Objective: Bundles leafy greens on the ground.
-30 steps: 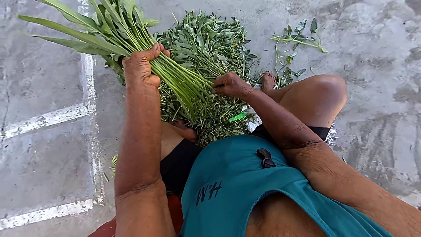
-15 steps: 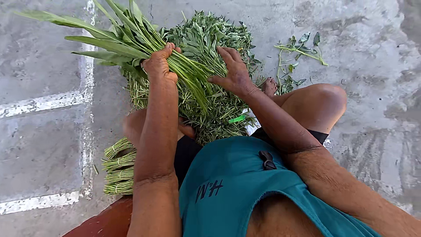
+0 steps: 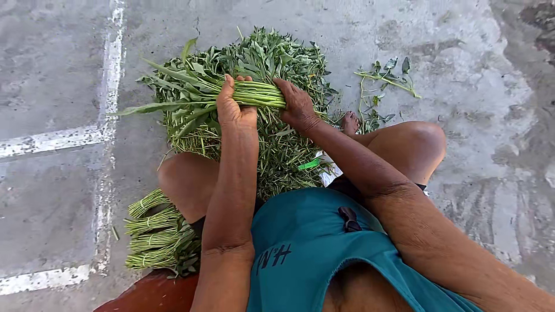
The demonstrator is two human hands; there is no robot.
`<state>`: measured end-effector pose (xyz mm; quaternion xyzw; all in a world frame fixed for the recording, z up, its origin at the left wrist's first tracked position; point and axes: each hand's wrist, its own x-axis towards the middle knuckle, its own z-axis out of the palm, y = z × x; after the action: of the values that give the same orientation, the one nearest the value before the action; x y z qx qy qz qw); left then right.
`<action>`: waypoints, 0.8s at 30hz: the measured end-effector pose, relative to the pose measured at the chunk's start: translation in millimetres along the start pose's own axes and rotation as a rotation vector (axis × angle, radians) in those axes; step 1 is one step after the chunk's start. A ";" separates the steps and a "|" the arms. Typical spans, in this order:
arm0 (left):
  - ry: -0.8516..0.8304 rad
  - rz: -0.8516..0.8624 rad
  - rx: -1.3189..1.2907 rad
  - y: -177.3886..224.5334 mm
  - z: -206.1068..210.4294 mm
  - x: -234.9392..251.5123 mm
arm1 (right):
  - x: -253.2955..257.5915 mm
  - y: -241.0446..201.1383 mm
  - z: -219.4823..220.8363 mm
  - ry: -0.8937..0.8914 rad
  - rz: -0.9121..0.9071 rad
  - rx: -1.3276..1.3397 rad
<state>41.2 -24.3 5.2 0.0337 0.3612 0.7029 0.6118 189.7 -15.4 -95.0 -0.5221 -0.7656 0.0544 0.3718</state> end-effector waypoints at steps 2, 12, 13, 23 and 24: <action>0.005 0.008 -0.013 0.3 3.2 -0.3 | 2.8 -0.7 -5.2 -0.059 0.010 0.058; 0.013 0.080 -0.016 1.9 15.0 -7.1 | 2.3 -13.9 -1.0 -0.049 0.095 0.201; 0.016 0.091 -0.013 1.8 15.9 -8.2 | 1.3 -14.9 0.8 -0.028 0.086 0.179; -0.015 0.102 0.000 -2.2 12.4 -14.5 | 1.3 -6.8 -7.1 -0.002 -0.007 0.035; -0.022 0.099 0.003 -2.8 11.3 -14.2 | 3.8 -3.2 -12.1 -0.033 -0.020 0.028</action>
<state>52.6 -31.6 17.6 0.0603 0.3534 0.7312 0.5803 194.1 -17.3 -82.9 -0.5082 -0.7761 0.0699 0.3668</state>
